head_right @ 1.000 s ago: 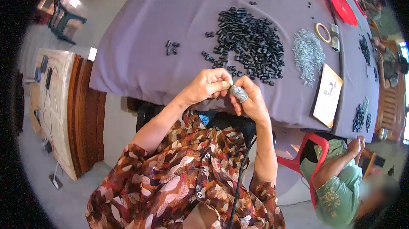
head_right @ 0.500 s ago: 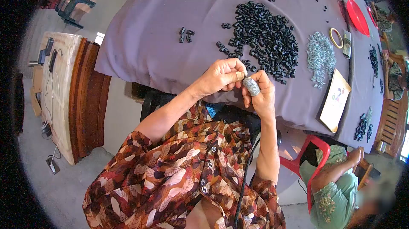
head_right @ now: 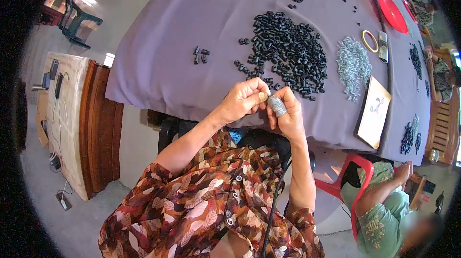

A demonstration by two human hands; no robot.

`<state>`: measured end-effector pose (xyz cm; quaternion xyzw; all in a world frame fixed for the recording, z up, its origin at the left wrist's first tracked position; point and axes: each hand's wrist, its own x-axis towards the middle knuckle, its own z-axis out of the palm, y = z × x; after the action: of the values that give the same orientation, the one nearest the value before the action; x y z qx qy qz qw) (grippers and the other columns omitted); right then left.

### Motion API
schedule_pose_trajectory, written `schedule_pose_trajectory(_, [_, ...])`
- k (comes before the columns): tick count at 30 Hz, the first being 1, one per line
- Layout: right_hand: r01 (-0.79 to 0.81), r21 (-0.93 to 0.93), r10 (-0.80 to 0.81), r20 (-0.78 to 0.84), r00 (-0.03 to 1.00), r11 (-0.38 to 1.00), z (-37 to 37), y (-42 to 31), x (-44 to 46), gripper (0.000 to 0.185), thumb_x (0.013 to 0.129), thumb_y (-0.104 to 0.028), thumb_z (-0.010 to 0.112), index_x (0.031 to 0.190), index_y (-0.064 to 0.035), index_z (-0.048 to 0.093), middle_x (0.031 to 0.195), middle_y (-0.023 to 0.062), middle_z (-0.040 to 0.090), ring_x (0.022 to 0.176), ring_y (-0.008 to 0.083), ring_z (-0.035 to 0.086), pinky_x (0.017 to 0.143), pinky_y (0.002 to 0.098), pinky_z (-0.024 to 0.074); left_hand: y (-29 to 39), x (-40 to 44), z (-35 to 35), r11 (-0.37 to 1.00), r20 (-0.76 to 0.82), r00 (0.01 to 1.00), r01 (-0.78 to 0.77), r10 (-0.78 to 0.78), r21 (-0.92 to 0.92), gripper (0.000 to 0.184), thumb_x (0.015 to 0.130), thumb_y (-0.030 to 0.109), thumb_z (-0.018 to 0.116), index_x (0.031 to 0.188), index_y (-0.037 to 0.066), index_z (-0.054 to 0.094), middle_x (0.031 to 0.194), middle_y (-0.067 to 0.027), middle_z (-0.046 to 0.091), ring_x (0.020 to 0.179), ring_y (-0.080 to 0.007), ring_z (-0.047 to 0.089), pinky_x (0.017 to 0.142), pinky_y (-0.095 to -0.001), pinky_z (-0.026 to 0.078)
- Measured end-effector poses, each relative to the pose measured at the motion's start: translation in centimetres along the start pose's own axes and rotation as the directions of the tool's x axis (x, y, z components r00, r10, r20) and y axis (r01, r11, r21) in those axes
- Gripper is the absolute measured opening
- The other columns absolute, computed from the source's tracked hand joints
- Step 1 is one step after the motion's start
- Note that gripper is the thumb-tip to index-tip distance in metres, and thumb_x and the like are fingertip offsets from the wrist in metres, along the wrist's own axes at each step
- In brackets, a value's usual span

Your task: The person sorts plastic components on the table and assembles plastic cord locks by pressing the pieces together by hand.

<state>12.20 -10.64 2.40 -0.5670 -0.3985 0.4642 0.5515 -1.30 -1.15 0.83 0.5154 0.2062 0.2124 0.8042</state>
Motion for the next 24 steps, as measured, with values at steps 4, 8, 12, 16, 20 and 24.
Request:
schedule_pose_trajectory(4, [-0.087,0.011,0.087,-0.008,0.996,0.996,-0.1,-0.4,-0.1,0.011,0.091,-0.004,0.045,0.080,-0.0042,0.045,0.059,0.0017,0.052,0.041,0.0050,0.043,0.035,0.0195,0.0345,0.0,-0.3,0.1,0.998,-0.009,1.000,-0.027,0.027,0.053,0.005,0.091,0.010,0.053,0.093,0.006,0.055,0.069,0.0009,0.055,0.055,-0.0015,0.043,0.048,-0.0166,0.034])
schedule_pose_trajectory(8, [-0.108,0.000,0.108,0.018,0.994,0.994,-0.2,-0.4,-0.2,0.012,0.091,-0.006,0.049,0.079,-0.0048,0.046,0.059,0.0013,0.052,0.040,0.0044,0.042,0.035,0.0192,0.0327,0.2,-0.3,-0.2,0.999,0.027,0.999,-0.035,0.035,0.028,0.005,0.091,0.010,0.053,0.092,0.006,0.056,0.067,0.0012,0.055,0.054,-0.0017,0.043,0.047,-0.0168,0.034])
schedule_pose_trajectory(12, [-0.142,-0.011,0.142,0.015,0.990,0.990,-0.2,-0.3,-0.2,0.013,0.090,-0.007,0.052,0.079,-0.0058,0.046,0.059,0.0008,0.052,0.040,0.0039,0.041,0.035,0.0189,0.0309,0.5,-0.5,-0.2,0.999,0.030,0.999,-0.026,0.025,0.029,0.004,0.091,0.008,0.053,0.091,0.006,0.057,0.066,0.0018,0.054,0.054,-0.0016,0.043,0.047,-0.0168,0.033])
schedule_pose_trajectory(16, [-0.141,-0.053,0.140,-0.008,0.990,0.989,0.1,-0.4,-0.3,0.014,0.090,-0.008,0.053,0.078,-0.0062,0.046,0.059,0.0003,0.052,0.040,0.0037,0.041,0.035,0.0186,0.0306,0.2,-0.6,-0.2,0.994,0.026,0.997,-0.070,0.068,0.083,0.005,0.091,0.007,0.052,0.090,0.006,0.057,0.066,0.0024,0.054,0.054,-0.0012,0.042,0.046,-0.0169,0.033])
schedule_pose_trajectory(20, [-0.118,-0.093,0.117,-0.014,0.993,0.989,0.2,-0.5,-0.5,0.013,0.090,-0.007,0.053,0.079,-0.0061,0.046,0.059,0.0003,0.052,0.041,0.0037,0.042,0.035,0.0188,0.0314,0.7,-0.6,0.2,0.989,0.006,0.998,-0.069,0.069,0.133,0.005,0.089,0.003,0.052,0.087,0.003,0.056,0.069,0.0027,0.055,0.061,-0.0037,0.048,0.054,-0.0187,0.039])
schedule_pose_trajectory(24, [-0.119,-0.047,0.117,-0.035,0.992,0.992,0.3,-0.2,-0.2,0.012,0.090,-0.006,0.051,0.080,-0.0053,0.045,0.060,0.0010,0.052,0.042,0.0043,0.044,0.036,0.0193,0.0338,0.4,-0.5,0.2,0.994,-0.023,0.998,-0.054,0.057,0.098,0.006,0.091,0.007,0.052,0.092,0.006,0.057,0.068,0.0026,0.056,0.054,-0.0008,0.044,0.047,-0.0158,0.034])
